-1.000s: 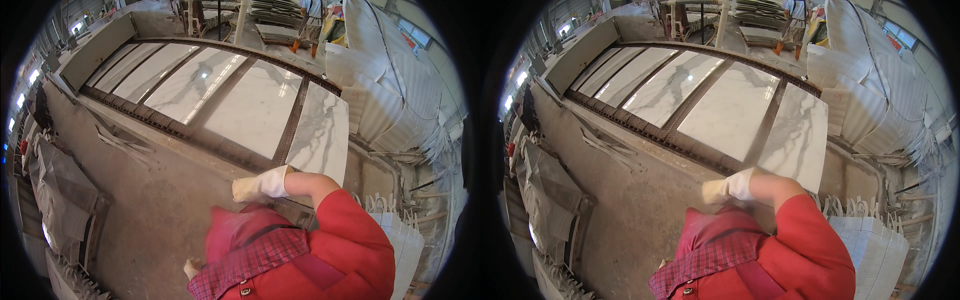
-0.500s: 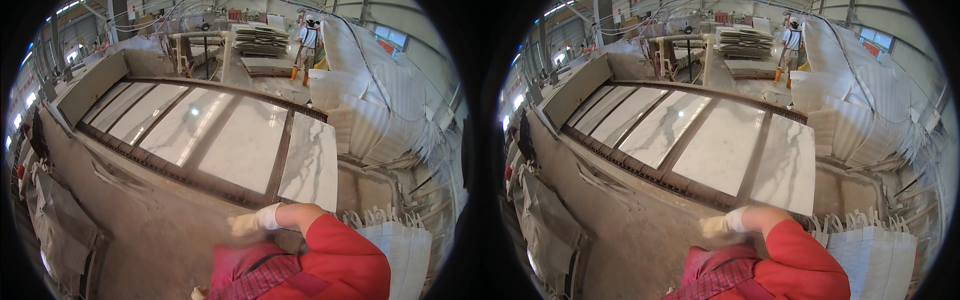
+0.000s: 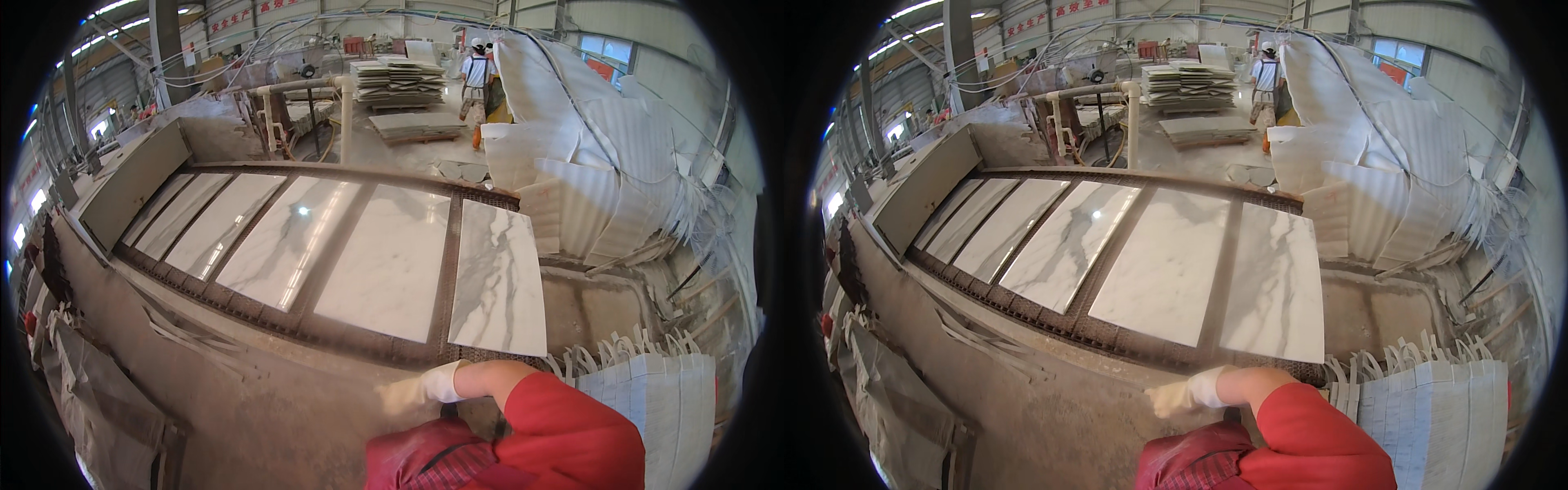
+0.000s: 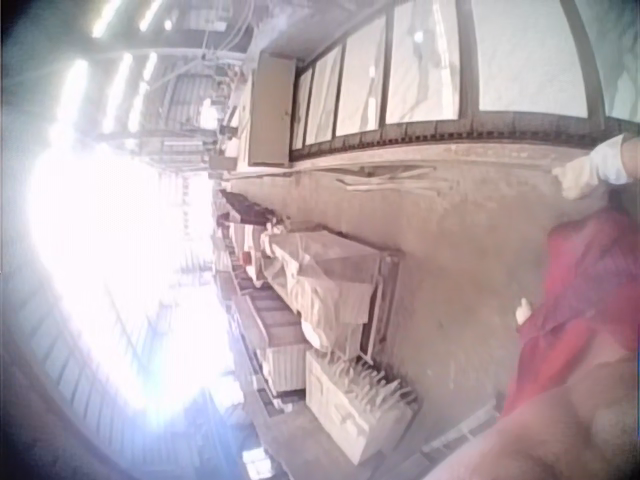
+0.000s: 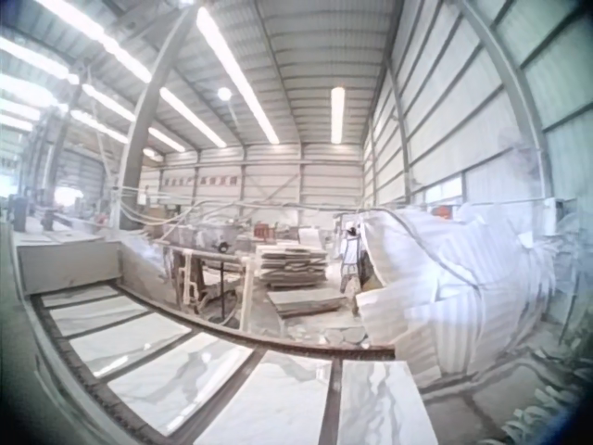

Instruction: The person repeatedly picks up large white rectangular tiles from a wooden rack and places them onto a moving conveyor belt. The person walks back and forth between the rack and the conveyor, handling one tile at a time with gloved hands.

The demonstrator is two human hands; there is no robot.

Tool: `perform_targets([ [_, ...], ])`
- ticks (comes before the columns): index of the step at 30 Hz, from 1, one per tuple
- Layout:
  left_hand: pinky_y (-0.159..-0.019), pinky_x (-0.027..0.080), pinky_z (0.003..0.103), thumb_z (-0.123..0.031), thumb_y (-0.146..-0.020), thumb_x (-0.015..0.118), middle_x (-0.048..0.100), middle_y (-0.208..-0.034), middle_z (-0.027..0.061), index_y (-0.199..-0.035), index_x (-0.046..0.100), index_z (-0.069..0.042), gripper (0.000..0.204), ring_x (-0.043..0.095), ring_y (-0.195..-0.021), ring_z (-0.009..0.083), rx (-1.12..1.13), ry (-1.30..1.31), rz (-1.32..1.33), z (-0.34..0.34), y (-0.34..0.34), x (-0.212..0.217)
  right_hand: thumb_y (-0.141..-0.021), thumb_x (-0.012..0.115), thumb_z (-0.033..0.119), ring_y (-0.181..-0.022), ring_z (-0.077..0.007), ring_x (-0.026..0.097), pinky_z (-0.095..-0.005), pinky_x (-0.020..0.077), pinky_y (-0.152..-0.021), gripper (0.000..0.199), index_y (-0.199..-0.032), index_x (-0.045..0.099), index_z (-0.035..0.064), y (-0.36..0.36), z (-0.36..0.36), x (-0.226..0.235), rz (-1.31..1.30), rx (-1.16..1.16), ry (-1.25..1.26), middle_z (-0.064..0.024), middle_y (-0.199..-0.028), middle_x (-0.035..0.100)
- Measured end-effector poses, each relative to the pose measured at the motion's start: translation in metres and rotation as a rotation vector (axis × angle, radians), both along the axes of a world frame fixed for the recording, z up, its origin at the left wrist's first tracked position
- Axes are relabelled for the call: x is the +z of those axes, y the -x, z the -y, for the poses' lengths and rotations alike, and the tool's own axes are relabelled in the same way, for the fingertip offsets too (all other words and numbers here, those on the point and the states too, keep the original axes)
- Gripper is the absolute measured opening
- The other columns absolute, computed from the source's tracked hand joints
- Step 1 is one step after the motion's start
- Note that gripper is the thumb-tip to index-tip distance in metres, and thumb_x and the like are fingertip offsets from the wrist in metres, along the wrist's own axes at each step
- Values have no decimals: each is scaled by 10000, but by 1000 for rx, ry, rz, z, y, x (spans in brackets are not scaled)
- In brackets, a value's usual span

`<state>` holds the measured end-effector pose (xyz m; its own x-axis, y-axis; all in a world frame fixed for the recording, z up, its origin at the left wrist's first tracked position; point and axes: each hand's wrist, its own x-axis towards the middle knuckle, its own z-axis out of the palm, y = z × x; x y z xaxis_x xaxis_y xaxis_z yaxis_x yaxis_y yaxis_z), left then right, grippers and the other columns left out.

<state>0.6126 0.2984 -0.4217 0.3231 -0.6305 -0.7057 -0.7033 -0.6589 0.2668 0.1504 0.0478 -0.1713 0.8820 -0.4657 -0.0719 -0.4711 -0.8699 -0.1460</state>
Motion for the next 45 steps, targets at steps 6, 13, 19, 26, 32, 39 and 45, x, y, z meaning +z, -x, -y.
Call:
perform_targets([
  [6,-757,476,521,-561,-1001,368,699,-880,230,-928,701,21,675,642,-878,413,105,9,-166,0,6,35,-754,609,136,-753,-317,656,-461,430,-975,110,-676,674,92,2,-4,27,114,56,29,-115,-703,672],
  [13,-682,469,496,-505,-1005,406,677,-722,162,-799,699,6,624,619,-713,338,202,257,-352,9,47,121,-804,547,118,-929,-446,646,-495,474,-1014,200,-775,682,-26,2,-3,45,-6,71,-219,-256,-891,671],
  [19,-683,480,478,-522,-1008,401,683,-755,148,-833,690,2,623,631,-748,315,207,254,-401,14,54,146,-771,610,147,-816,-292,641,-487,388,-1057,84,-728,662,97,6,-3,36,79,135,-23,-77,-722,660],
  [26,-688,464,480,-529,-1008,408,684,-854,159,-873,681,-10,601,632,-803,311,370,211,-472,12,67,133,-768,611,146,-828,-291,638,-489,383,-1073,70,-728,654,107,11,-4,25,123,172,-13,-70,-731,655],
  [32,-704,459,479,-530,-1008,407,679,-872,160,-892,675,-15,592,626,-820,314,288,240,-415,14,68,119,-769,611,134,-866,-297,634,-502,364,-1102,54,-761,659,112,10,-4,25,27,151,-50,-67,-770,663],
  [39,-722,453,478,-531,-1007,406,674,-893,162,-913,668,-21,581,619,-841,317,238,261,-379,12,71,110,-800,562,131,-758,-385,637,-532,427,-1018,173,-666,642,57,12,-5,27,158,160,-65,-153,-721,656],
  [45,-737,448,477,-533,-1007,406,669,-910,164,-931,662,-26,573,613,-858,319,202,272,-357,11,70,104,-802,567,140,-768,-387,639,-521,429,-1032,172,-671,644,60,12,-5,22,143,157,-54,-148,-728,656],
])
